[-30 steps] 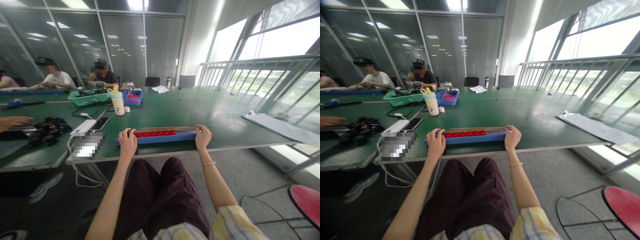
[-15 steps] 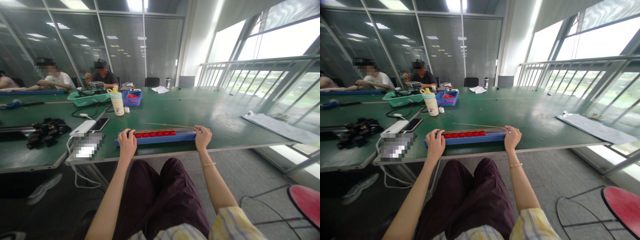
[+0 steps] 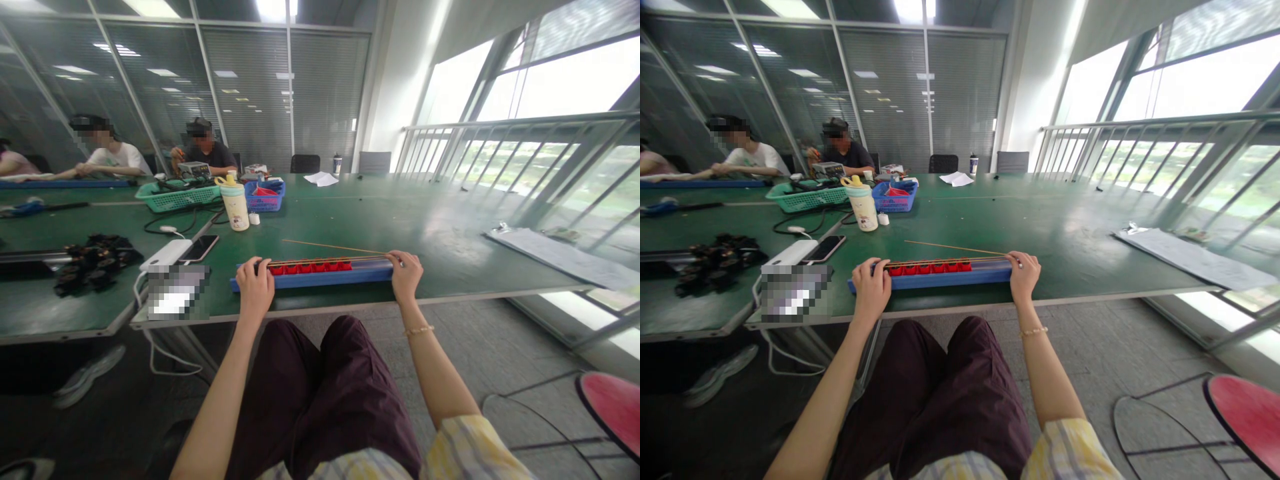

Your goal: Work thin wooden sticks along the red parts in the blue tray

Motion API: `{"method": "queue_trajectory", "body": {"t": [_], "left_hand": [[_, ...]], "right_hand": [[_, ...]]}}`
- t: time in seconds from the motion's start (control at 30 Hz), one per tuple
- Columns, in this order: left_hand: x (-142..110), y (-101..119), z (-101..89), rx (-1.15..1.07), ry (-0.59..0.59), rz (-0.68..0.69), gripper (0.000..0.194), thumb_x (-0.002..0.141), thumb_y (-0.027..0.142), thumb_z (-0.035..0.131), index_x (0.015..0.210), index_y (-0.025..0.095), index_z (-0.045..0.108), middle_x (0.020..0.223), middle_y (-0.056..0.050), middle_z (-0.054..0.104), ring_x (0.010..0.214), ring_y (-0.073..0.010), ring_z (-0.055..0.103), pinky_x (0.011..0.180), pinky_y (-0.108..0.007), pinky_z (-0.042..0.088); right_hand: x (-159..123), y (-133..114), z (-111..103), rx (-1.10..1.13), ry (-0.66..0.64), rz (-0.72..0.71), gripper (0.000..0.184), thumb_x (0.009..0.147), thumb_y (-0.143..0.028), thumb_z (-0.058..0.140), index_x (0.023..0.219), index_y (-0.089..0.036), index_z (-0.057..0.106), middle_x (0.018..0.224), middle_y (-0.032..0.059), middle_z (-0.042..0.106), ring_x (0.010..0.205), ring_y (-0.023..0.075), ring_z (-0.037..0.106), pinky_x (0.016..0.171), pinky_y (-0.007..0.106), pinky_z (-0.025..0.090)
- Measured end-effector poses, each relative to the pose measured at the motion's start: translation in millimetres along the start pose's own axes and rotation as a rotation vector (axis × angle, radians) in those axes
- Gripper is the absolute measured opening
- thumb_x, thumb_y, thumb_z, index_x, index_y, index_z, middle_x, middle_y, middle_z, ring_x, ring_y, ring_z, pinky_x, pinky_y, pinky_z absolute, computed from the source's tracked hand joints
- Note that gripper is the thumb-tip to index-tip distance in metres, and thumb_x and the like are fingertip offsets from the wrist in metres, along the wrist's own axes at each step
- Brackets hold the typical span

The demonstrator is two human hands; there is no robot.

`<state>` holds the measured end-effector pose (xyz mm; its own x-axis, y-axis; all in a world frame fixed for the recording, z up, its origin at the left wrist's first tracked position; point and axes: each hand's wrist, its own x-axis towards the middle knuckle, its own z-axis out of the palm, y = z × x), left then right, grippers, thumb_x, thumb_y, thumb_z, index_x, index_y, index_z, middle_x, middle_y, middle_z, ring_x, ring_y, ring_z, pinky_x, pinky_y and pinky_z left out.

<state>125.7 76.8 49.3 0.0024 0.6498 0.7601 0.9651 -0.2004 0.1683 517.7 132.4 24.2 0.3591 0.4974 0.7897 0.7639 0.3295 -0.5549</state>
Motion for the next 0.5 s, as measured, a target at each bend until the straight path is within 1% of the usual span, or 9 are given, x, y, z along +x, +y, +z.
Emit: {"method": "queue_trajectory", "body": {"t": [0.1, 0.3, 0.5], "left_hand": [[0.1, 0.0, 0.0, 0.004, 0.003, 0.001, 0.035, 0.096, 0.024, 0.043, 0.123, 0.017, 0.063, 0.129, -0.017, 0.053, 0.117, -0.0316, 0.044, 0.098, -0.047, 0.040], [0.4, -0.9, 0.1, 0.015, 0.010, 0.008, 0.035, 0.096, 0.024, 0.042, 0.122, 0.017, 0.064, 0.129, -0.016, 0.054, 0.116, -0.0317, 0.044, 0.097, -0.046, 0.040], [0.3, -1.8, 0.3, 0.015, 0.011, 0.008, 0.035, 0.096, 0.024, 0.042, 0.123, 0.017, 0.064, 0.129, -0.016, 0.054, 0.115, -0.0317, 0.044, 0.096, -0.046, 0.040]], "right_hand": [[0.1, -0.1, -0.3, -0.009, -0.014, -0.008, 0.029, 0.093, -0.037, 0.055, 0.079, -0.020, 0.075, 0.085, 0.0065, 0.076, 0.083, 0.0225, 0.061, 0.084, 0.033, 0.042], [-0.3, -0.3, -1.2, 0.016, 0.001, 0.017, 0.032, 0.094, -0.038, 0.051, 0.082, -0.018, 0.074, 0.089, 0.0086, 0.075, 0.085, 0.0231, 0.062, 0.086, 0.034, 0.043], [0.6, 0.4, -0.4, 0.002, -0.049, 0.016, 0.032, 0.095, -0.037, 0.047, 0.086, -0.019, 0.072, 0.093, 0.0090, 0.075, 0.087, 0.0231, 0.062, 0.087, 0.034, 0.043]]}}
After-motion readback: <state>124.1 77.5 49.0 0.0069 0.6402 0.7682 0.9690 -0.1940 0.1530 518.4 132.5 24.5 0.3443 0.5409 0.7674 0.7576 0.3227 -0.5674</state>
